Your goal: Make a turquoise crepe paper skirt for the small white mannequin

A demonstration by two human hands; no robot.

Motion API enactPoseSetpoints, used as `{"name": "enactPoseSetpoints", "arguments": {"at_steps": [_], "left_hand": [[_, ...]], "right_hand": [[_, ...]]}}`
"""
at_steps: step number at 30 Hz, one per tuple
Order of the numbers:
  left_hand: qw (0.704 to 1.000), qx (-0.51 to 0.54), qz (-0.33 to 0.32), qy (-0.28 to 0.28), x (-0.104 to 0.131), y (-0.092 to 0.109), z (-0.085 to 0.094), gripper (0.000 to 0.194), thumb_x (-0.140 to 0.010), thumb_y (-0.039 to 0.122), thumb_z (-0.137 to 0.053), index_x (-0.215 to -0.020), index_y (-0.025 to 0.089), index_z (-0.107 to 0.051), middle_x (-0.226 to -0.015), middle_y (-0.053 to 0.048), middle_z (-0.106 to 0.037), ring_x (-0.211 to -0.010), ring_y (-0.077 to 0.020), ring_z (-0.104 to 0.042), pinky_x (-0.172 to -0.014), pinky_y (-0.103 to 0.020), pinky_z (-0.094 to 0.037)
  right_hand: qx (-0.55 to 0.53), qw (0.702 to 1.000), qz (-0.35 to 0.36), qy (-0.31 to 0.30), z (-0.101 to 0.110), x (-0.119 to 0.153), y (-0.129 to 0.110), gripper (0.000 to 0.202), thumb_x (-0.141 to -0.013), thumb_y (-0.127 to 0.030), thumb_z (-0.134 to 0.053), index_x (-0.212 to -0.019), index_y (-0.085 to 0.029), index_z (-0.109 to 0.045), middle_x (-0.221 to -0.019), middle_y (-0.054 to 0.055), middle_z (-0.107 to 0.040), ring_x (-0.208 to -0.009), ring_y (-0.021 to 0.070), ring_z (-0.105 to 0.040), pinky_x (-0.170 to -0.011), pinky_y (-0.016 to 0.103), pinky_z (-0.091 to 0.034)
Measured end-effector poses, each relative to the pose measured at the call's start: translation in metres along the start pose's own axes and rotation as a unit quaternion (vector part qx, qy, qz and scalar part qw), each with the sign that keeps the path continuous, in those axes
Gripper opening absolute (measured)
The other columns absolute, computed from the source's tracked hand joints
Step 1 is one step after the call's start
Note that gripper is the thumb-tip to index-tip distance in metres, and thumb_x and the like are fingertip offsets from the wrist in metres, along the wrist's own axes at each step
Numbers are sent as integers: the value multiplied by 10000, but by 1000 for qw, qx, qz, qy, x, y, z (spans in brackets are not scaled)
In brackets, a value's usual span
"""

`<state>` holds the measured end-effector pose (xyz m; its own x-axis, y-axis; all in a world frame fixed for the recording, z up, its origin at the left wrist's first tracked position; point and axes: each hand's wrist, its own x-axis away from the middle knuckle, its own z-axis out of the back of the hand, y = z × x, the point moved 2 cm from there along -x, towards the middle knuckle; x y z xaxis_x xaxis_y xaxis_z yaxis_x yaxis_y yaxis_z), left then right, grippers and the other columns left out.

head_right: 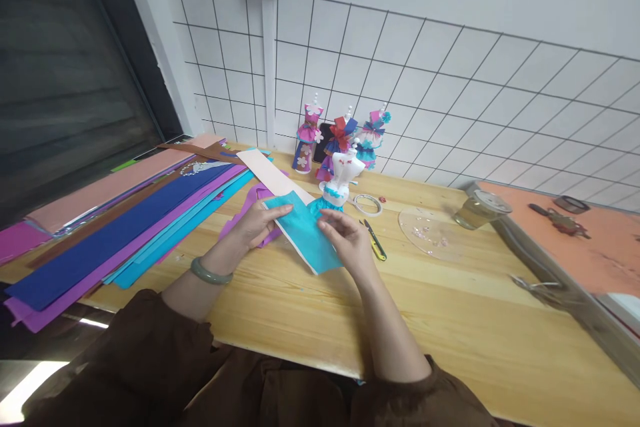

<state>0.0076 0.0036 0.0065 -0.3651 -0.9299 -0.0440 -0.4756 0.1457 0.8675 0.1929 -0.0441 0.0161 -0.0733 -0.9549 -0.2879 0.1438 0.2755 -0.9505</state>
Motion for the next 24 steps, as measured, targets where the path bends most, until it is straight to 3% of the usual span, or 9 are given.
{"name": "enactPoseSetpoints", "arguments": {"at_steps": [4, 9, 13, 18, 21, 24], "left_hand": [[1000, 25, -10, 7, -1, 1, 1, 348, -598, 227, -787, -905, 114, -668, -812, -60, -703, -785, -185, -659, -796, -323, -512], [999, 39, -14, -8, -3, 0, 3, 297, -654, 206, -748, -925, 121, -662, -853, -59, -706, -802, -179, -659, -803, -320, -515], [998, 55, -22, -20, -3, 0, 3, 309, -662, 193, -740, -949, 112, -658, -876, -69, -706, -819, -182, -659, -832, -332, -506], [997, 71, -11, -14, -3, 1, 3, 333, -651, 196, -745, -960, 111, -657, -893, -79, -709, -839, -202, -664, -845, -350, -501], [996, 86, -11, -12, -2, 3, 3, 291, -659, 193, -737, -929, 117, -661, -867, -71, -713, -815, -196, -667, -820, -337, -508], [995, 100, 1, -11, -3, 3, 4, 241, -668, 194, -731, -891, 128, -666, -848, -58, -715, -794, -178, -669, -815, -315, -507]], "right_hand": [[-1, 998, 19, 63, 6, 1, -8, 197, -614, -379, -771, -712, -215, -721, -701, 24, -686, -593, 149, -592, -617, 339, -515], [-6, 998, 29, 59, 4, 4, -6, 172, -600, -345, -787, -620, -205, -689, -634, 13, -667, -574, 135, -577, -568, 287, -486], [-3, 997, 40, 62, 5, 5, -6, 231, -626, -351, -773, -548, -196, -620, -526, -15, -600, -483, 106, -516, -485, 246, -433], [53, 997, 7, 63, 8, 7, -8, 387, -739, -492, -644, -508, -181, -619, -385, -24, -492, -361, 81, -415, -380, 226, -348], [55, 998, -17, 34, 5, 7, -7, 405, -733, -529, -630, -532, -177, -633, -393, -23, -491, -361, 81, -399, -361, 219, -321], [5, 998, -13, -61, -4, 8, -9, 320, -662, -486, -709, -816, -204, -710, -648, 14, -666, -570, 156, -583, -502, 259, -459]]}}
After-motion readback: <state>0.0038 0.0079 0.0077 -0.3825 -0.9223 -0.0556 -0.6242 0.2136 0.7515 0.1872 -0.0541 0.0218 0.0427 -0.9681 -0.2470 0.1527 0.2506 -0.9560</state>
